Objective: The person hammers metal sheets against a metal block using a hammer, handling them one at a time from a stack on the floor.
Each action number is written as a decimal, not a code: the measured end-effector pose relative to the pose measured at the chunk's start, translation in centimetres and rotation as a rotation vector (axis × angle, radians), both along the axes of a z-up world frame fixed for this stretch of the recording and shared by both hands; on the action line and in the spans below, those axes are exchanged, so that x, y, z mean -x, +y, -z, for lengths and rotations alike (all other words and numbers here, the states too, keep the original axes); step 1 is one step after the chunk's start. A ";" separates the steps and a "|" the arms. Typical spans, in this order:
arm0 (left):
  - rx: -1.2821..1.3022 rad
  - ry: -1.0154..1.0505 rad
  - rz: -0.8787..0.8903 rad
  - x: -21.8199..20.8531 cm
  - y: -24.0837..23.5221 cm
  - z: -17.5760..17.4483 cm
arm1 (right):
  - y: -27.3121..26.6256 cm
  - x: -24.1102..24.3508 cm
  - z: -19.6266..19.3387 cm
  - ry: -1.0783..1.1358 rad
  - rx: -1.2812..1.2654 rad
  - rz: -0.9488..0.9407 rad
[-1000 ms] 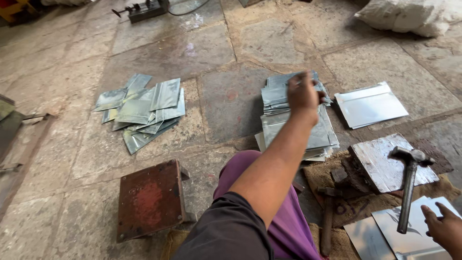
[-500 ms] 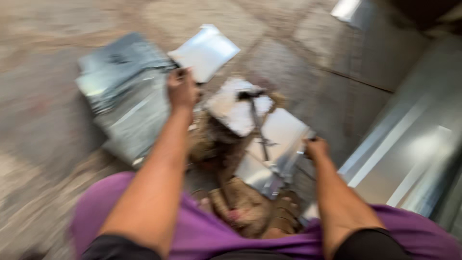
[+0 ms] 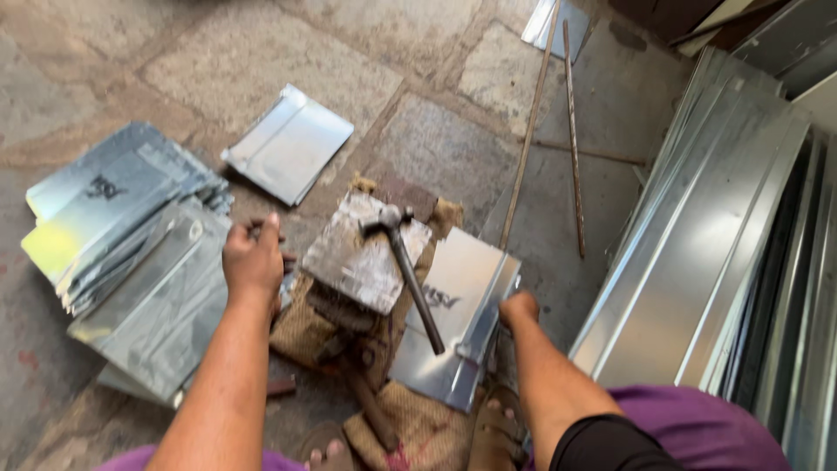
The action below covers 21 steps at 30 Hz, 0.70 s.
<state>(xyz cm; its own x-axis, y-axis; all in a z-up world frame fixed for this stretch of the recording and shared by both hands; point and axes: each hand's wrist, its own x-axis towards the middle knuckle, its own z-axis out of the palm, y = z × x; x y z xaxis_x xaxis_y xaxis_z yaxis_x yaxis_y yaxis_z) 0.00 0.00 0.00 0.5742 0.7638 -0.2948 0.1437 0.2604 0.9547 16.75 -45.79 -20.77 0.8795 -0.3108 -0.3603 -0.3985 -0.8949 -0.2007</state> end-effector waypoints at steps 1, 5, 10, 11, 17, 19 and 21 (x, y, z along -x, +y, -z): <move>-0.005 0.000 0.005 -0.2 0.0 0.2 | 0.2 0.1 0.2 0.047 -0.012 0.010; -0.010 0.042 0.019 -0.9 -0.3 0.9 | 0.8 0.6 0.5 0.134 0.013 0.010; 0.003 0.119 0.049 -2.0 -0.4 1.0 | 1.0 0.9 0.0 0.133 -0.007 0.053; 0.000 0.144 0.052 -2.1 -0.5 1.0 | 1.1 1.0 -0.3 0.140 -0.007 0.055; -0.020 0.217 0.061 -2.4 -1.1 0.3 | 2.3 1.2 -2.2 0.153 -0.042 0.103; -0.030 0.213 0.064 -2.3 -1.2 0.2 | 2.3 1.3 -2.2 0.109 -0.039 0.082; -0.031 0.190 0.059 -2.4 -1.1 0.0 | 2.2 1.3 -2.0 0.035 -0.040 0.044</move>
